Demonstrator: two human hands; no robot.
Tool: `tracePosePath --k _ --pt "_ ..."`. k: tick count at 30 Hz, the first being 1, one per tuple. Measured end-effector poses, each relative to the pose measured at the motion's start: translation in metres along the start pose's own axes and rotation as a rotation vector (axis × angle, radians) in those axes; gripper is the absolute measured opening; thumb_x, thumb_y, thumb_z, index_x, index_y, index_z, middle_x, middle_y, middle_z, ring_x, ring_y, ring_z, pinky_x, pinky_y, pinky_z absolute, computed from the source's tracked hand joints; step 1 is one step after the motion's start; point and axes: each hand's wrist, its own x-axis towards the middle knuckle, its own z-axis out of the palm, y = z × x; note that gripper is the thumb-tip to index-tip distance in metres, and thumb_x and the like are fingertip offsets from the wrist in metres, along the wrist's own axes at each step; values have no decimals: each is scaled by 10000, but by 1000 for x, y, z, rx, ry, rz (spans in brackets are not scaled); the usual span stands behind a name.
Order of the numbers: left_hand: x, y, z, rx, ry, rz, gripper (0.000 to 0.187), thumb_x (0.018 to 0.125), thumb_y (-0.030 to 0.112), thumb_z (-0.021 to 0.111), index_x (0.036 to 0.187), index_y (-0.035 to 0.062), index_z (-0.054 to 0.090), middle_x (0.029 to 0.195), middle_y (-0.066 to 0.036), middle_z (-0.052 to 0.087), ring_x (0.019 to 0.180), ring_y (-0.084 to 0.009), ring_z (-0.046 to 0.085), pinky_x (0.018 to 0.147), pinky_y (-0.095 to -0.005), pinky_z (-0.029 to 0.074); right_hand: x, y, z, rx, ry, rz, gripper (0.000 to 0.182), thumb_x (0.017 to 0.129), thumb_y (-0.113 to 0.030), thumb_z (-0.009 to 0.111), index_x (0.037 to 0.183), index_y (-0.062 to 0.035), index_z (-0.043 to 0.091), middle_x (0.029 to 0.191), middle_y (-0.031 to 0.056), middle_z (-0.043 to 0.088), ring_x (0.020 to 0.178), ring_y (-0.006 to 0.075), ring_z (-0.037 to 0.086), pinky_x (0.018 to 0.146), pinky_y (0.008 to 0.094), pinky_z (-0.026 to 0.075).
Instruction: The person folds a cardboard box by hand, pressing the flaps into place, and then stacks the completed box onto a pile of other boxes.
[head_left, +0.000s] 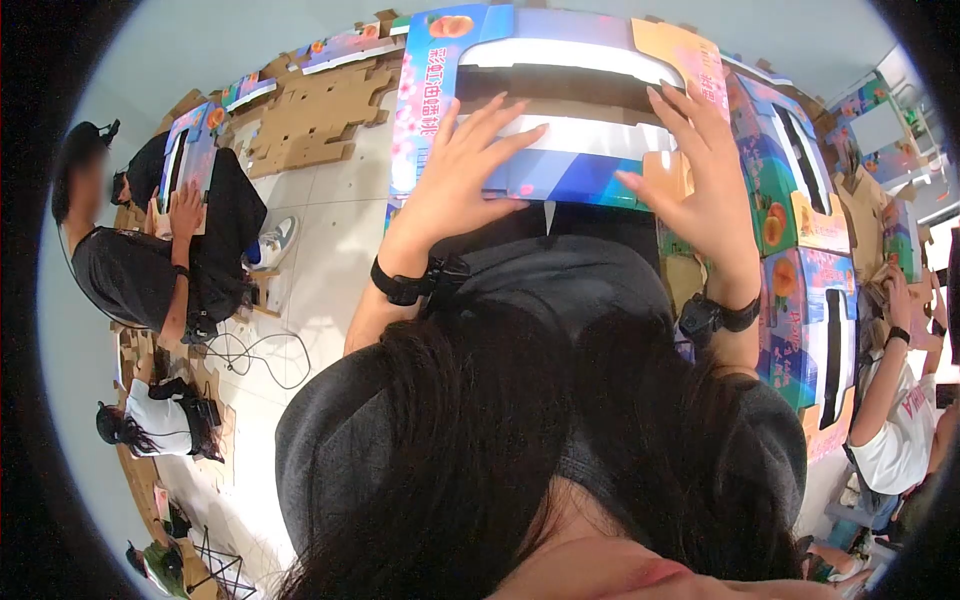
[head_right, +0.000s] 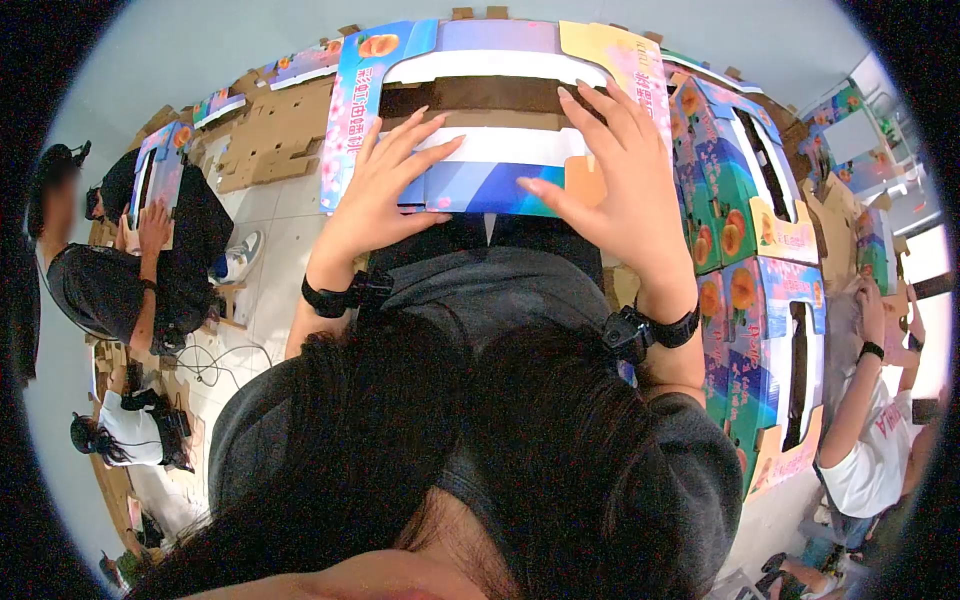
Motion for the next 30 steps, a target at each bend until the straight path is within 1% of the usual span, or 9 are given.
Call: tracePosePath --k 2,5,8,9,12,21,27,30 --pt "0 0 0 0 3 3 884 663 272 878 1474 238 530 1594 -60 411 1514 -290 313 1240 -572 104 1 5 3 48 77 5 658 800 -411 811 1329 -62 630 1310 168 619 1277 374 544 1078 471 424" --pt "0 1 0 5 5 2 873 666 270 874 1470 240 535 1592 -60 414 1514 -290 314 1240 -569 107 0 12 15 167 107 66 515 825 -333 799 1225 -39 665 1166 153 666 1122 354 612 968 447 480" --pt "-1 3 1 18 -2 -2 852 674 271 867 1462 247 544 1590 -61 418 1512 -288 319 1240 -566 109 -8 29 63 71 71 -22 441 868 -356 747 1147 -22 671 1071 142 670 1012 345 612 894 444 478" --pt "-1 3 1 23 -4 -4 843 678 272 864 1459 250 548 1590 -61 419 1511 -288 321 1240 -565 110 -8 24 67 -71 -49 -29 446 900 -419 692 1094 -18 672 1036 139 660 965 337 603 860 437 470" --pt "-3 5 5 45 9 1 827 682 273 858 1452 259 555 1589 -60 421 1506 -288 329 1239 -566 112 -8 20 65 -27 4 -15 495 905 -477 662 1094 -19 673 1016 136 655 948 326 600 851 430 463" --pt "-5 6 6 40 13 -7 807 699 269 844 1452 265 555 1594 -64 412 1503 -297 329 1243 -565 114 -11 15 64 -29 -16 35 483 882 -467 693 1085 -29 677 1004 132 650 937 324 594 833 436 458" --pt "-7 10 6 70 22 3 798 713 262 832 1459 271 548 1598 -67 406 1508 -294 319 1241 -563 121 -14 13 64 -16 -1 41 450 873 -433 708 1075 -31 682 985 126 643 922 322 589 815 434 453" --pt "-9 11 6 66 30 2 801 710 253 834 1458 271 548 1602 -66 402 1509 -291 318 1239 -563 129 -13 13 65 -19 22 37 406 869 -403 718 1050 -40 698 964 115 640 906 319 585 810 434 454"
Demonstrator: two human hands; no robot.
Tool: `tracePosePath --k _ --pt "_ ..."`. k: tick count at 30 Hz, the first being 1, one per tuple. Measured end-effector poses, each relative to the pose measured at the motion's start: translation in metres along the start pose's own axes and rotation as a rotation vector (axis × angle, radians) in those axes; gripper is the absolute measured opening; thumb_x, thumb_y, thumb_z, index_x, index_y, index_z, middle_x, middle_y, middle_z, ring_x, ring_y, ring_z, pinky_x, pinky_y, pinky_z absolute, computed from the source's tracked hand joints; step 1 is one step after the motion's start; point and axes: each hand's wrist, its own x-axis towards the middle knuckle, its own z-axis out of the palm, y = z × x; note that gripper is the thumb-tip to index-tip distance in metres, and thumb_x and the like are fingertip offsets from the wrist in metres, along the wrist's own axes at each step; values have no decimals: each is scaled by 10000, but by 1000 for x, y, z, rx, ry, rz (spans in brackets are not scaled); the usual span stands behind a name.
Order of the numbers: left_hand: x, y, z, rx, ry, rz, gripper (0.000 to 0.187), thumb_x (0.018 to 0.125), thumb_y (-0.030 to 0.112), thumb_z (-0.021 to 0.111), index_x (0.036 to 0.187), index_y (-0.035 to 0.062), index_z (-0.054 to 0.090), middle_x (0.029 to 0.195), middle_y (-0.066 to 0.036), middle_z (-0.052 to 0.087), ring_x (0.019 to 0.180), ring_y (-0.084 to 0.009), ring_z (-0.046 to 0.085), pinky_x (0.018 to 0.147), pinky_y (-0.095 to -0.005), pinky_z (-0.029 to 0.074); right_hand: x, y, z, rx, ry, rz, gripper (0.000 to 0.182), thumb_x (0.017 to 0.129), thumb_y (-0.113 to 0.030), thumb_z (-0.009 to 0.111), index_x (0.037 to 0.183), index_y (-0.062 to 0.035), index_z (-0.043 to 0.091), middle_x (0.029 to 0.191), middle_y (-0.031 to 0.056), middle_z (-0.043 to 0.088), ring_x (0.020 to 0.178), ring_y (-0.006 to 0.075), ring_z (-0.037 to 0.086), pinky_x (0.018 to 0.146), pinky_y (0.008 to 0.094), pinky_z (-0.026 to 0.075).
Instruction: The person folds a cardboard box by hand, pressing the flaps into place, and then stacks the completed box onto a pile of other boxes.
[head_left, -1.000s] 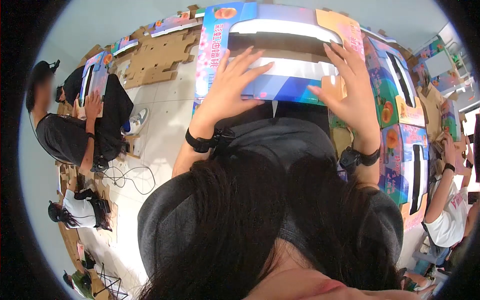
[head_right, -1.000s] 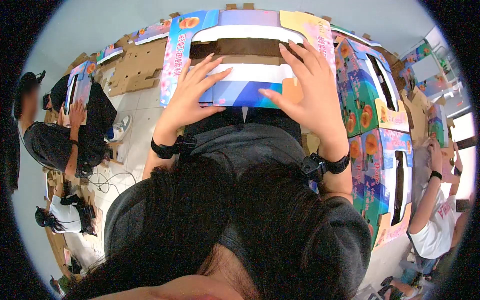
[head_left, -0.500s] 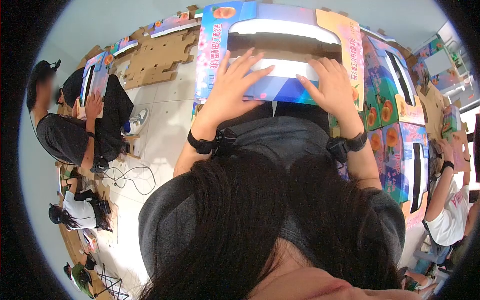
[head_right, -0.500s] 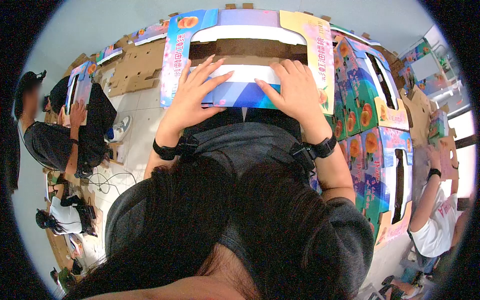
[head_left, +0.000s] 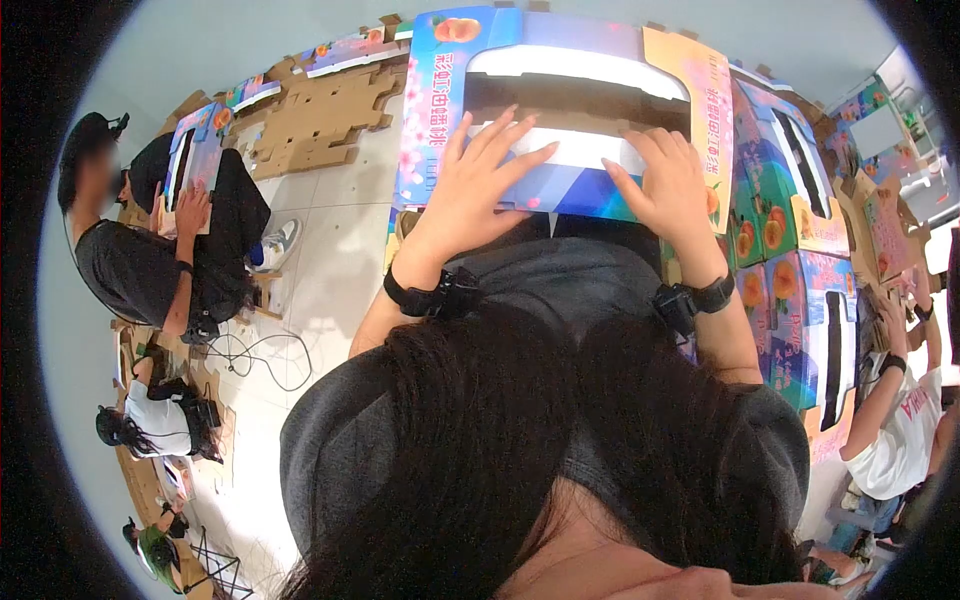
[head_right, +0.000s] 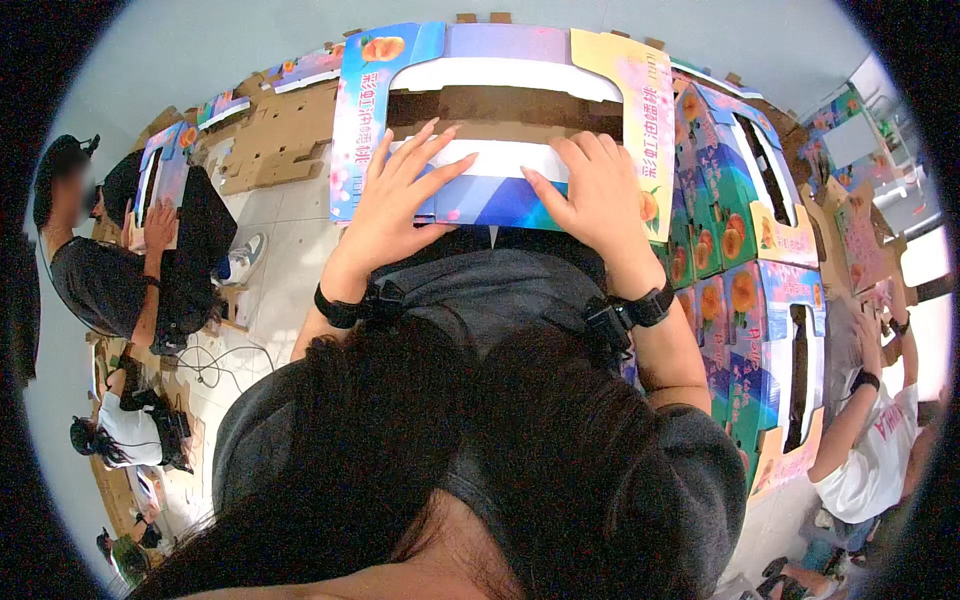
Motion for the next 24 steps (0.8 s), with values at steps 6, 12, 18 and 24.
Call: tracePosePath --k 6,12,18,24 --pt "0 9 -10 -40 7 -17 797 709 236 850 1451 259 559 1593 -85 411 1527 -330 278 1243 -574 111 3 0 -4 52 49 28 336 828 -339 775 1004 -59 719 901 87 627 858 292 589 756 408 461" --pt "10 32 -20 -1427 61 -197 946 782 255 834 1566 85 333 1611 -203 348 1542 -339 239 1248 -512 174 0 -7 -4 25 149 -54 353 781 -333 816 1011 -78 730 874 64 615 817 268 585 729 397 445" --pt "22 24 -26 -2532 117 -480 940 899 445 724 1521 -44 217 1600 -394 71 1520 -505 124 1248 -561 199 -10 -11 -1 1 196 -62 378 750 -325 838 1030 -92 737 870 46 621 804 247 581 726 379 431" --pt "39 17 -26 -2578 442 -494 661 982 367 628 1500 60 356 1535 -211 392 1455 -373 343 1227 -513 252 -28 -16 -7 -77 234 -154 400 732 -321 846 1066 -121 757 867 25 606 787 218 579 718 357 435"
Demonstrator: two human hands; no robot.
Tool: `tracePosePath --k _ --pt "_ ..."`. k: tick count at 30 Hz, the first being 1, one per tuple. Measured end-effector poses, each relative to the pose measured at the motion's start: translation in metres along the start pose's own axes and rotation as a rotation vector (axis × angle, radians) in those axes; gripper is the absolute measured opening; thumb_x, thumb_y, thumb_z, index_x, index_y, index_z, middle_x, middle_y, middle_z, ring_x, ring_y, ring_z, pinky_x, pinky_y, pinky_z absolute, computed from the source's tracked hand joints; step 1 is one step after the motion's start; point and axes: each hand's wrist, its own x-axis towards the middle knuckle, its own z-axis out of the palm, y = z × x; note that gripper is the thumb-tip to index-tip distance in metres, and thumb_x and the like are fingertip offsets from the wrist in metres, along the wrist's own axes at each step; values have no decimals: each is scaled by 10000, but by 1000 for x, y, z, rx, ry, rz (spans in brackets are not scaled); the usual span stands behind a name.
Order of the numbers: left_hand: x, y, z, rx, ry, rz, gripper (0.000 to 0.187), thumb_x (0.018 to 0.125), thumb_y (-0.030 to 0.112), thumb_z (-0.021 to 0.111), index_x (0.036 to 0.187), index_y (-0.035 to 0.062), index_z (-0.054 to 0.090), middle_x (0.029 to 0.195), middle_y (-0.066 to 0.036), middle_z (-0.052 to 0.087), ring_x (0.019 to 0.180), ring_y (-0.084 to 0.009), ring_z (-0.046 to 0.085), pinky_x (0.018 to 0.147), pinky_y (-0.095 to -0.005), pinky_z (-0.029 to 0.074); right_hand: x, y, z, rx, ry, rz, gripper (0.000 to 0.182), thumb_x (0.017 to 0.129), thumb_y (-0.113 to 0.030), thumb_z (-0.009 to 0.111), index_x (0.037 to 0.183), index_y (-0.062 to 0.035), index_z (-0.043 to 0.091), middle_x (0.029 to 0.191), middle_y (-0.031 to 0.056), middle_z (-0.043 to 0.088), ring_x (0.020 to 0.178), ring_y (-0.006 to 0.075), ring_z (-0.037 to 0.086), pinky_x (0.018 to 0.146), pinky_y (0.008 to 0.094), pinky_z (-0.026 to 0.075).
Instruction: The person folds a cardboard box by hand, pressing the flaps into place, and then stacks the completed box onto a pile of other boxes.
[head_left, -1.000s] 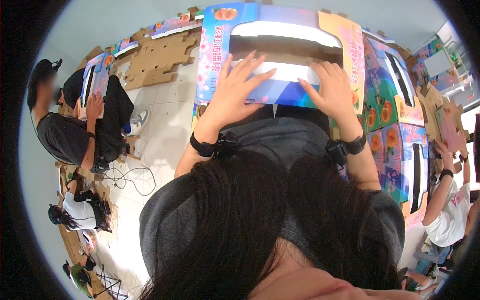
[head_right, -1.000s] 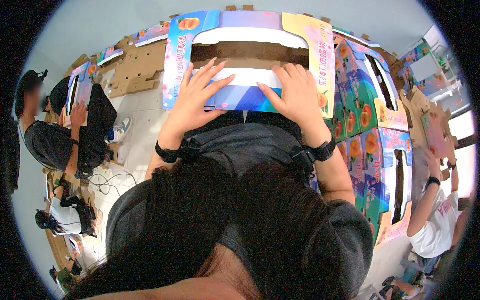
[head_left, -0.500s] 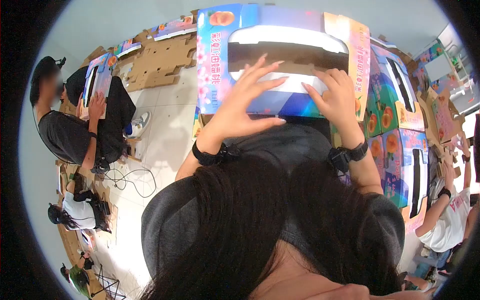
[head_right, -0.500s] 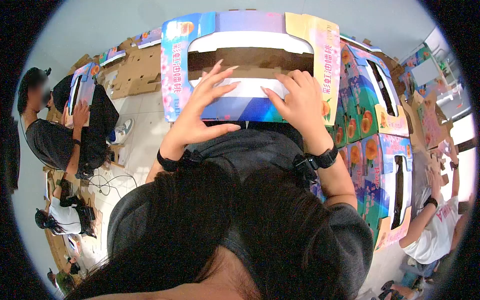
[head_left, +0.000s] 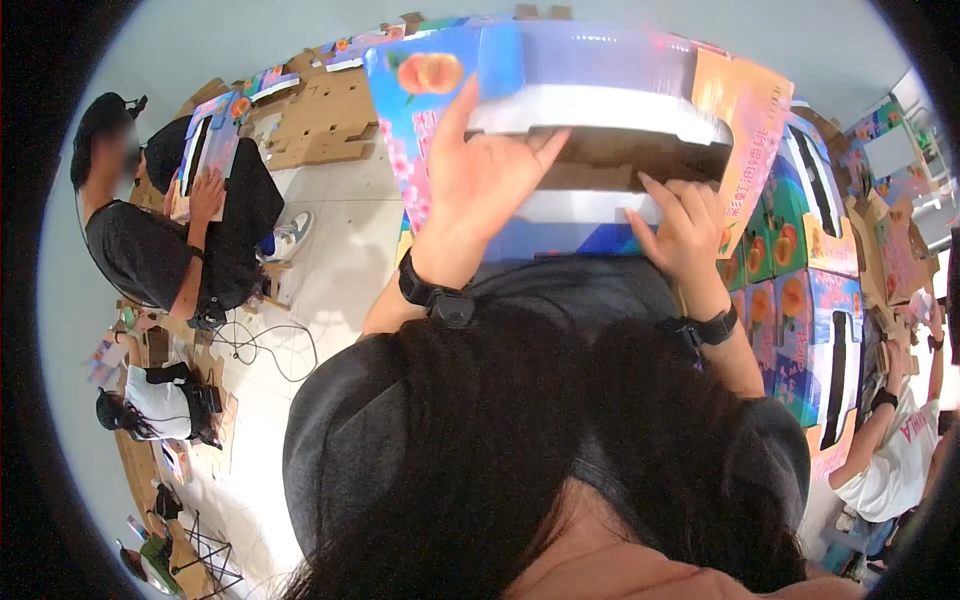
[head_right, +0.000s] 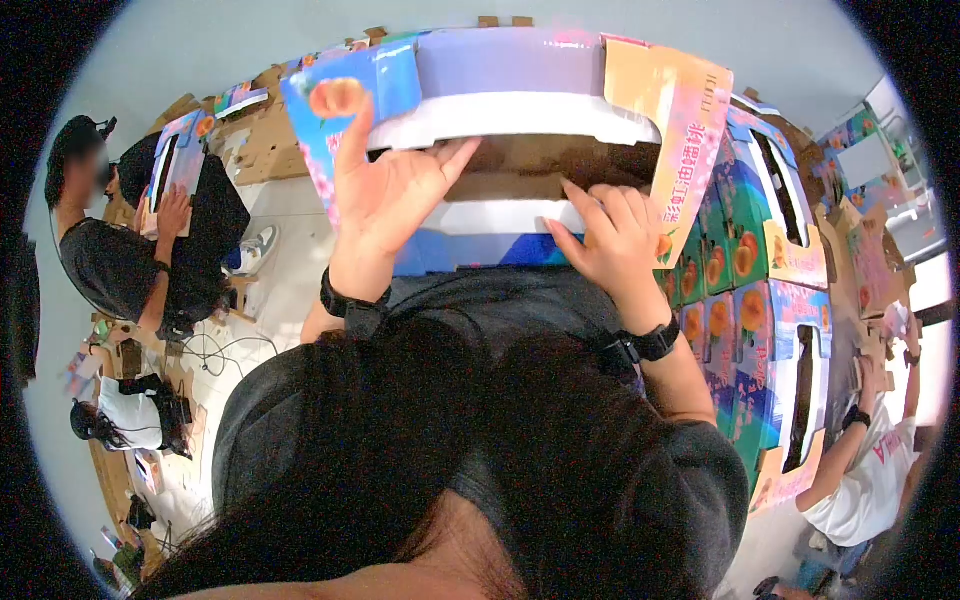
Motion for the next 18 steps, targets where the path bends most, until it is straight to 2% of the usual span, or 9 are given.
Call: tracePosePath --k 1,4,7,10,13,18 --pt "0 -3 7 50 37 72 481 977 320 652 1370 76 521 1403 -125 551 1351 -298 470 1178 -486 339 -4 1 -2 3 6 -30 393 722 -283 845 1072 -123 763 889 23 616 790 212 587 715 355 450" --pt "-1 -12 0 86 149 146 372 974 266 670 1282 81 570 1304 -86 617 1256 -279 552 1107 -465 420 -6 3 -7 45 12 -77 380 713 -235 837 1068 -123 765 904 27 631 792 214 599 711 360 465" --pt "-3 -16 -4 117 138 176 331 980 242 675 1255 85 579 1260 -74 636 1196 -260 591 1072 -441 458 -9 7 -7 77 20 -100 345 712 -190 823 1046 -125 766 885 18 638 770 209 605 701 356 470" --pt "-5 -18 -6 164 53 186 309 998 235 654 1259 85 578 1250 -68 640 1184 -244 598 1078 -432 456 -12 11 -6 80 49 -117 318 724 -185 817 1034 -130 769 877 7 636 760 199 601 695 352 465" --pt "-5 -23 -6 276 38 260 392 1007 265 634 1364 136 538 1398 -95 573 1328 -295 523 1159 -490 395 -20 12 -1 57 74 -113 298 743 -188 812 1034 -139 772 874 -3 630 760 190 595 703 349 459" --pt "-7 -26 1 340 -69 285 410 1010 248 625 1380 105 524 1427 -98 559 1353 -294 506 1171 -499 380 -22 9 0 17 89 -110 286 778 -205 805 1057 -150 775 874 -14 621 771 177 587 747 335 441"
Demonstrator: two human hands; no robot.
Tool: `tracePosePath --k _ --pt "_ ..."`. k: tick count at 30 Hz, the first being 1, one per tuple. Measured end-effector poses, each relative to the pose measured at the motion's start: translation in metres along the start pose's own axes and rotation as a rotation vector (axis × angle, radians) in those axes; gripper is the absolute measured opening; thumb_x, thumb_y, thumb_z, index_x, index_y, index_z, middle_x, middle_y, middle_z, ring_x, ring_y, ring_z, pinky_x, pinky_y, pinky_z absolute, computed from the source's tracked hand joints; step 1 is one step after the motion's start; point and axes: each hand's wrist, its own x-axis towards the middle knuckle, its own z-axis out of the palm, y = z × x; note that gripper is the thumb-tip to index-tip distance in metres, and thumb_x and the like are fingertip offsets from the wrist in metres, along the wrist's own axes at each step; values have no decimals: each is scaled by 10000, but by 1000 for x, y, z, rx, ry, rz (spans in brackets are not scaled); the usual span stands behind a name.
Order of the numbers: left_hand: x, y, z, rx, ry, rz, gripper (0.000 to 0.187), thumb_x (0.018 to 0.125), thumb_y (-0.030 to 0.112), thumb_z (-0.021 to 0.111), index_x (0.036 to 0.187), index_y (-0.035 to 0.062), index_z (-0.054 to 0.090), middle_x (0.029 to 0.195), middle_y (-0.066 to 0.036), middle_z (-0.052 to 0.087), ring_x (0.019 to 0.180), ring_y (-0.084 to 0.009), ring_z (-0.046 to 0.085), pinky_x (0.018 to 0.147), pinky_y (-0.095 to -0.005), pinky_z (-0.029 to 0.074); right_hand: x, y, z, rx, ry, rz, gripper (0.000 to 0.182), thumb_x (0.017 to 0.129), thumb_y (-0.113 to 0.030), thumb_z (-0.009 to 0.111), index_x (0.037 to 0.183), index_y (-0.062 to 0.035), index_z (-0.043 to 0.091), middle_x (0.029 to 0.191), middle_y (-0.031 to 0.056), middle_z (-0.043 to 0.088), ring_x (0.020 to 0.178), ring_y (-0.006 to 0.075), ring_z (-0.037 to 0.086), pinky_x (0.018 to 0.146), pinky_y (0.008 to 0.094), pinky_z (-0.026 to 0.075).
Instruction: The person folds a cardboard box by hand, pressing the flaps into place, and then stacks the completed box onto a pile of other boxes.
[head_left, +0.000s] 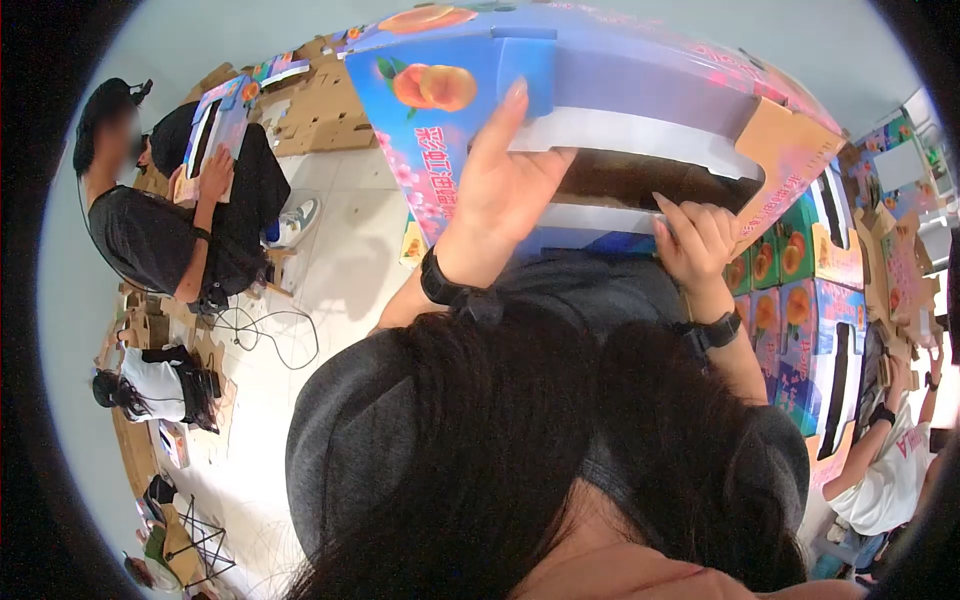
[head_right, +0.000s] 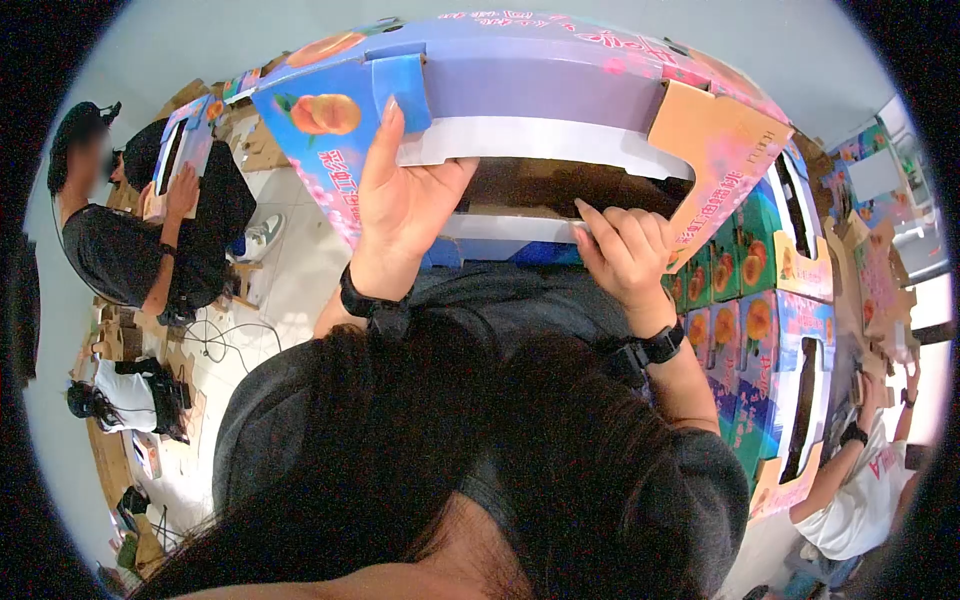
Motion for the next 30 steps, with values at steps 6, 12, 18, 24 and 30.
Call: tracePosePath --k 6,12,18,24,30 --pt "7 1 -7 -52 -38 -16 476 1008 268 630 1423 78 493 1435 -110 556 1368 -308 492 1183 -509 356 -1 -7 3 -29 -11 16 283 800 -217 799 1076 -161 776 884 -22 620 774 165 583 764 321 428" --pt "13 1 -17 -90 -66 -30 501 1003 293 638 1434 84 491 1429 -110 561 1359 -300 500 1179 -494 364 0 -9 5 -28 -15 23 288 796 -214 802 1078 -165 776 893 -24 623 776 163 583 763 318 430" --pt "19 1 -22 -127 -73 -23 433 1003 280 645 1367 73 535 1359 -87 605 1294 -257 546 1139 -455 405 2 -9 9 -30 -23 28 326 780 -212 812 1100 -165 769 899 -26 625 783 162 587 765 319 434" --pt "27 4 -17 -73 28 37 413 1005 275 647 1348 71 542 1341 -70 608 1284 -241 540 1149 -439 393 16 -14 7 13 -17 48 372 756 -173 810 1122 -137 762 993 25 665 869 212 617 800 357 476" --pt "25 0 -18 7 40 54 436 1013 290 636 1377 80 520 1373 -61 582 1301 -244 522 1164 -442 376 44 -5 -26 -105 152 19 538 727 -260 838 1227 -100 718 1280 148 625 1208 385 577 1038 487 469"
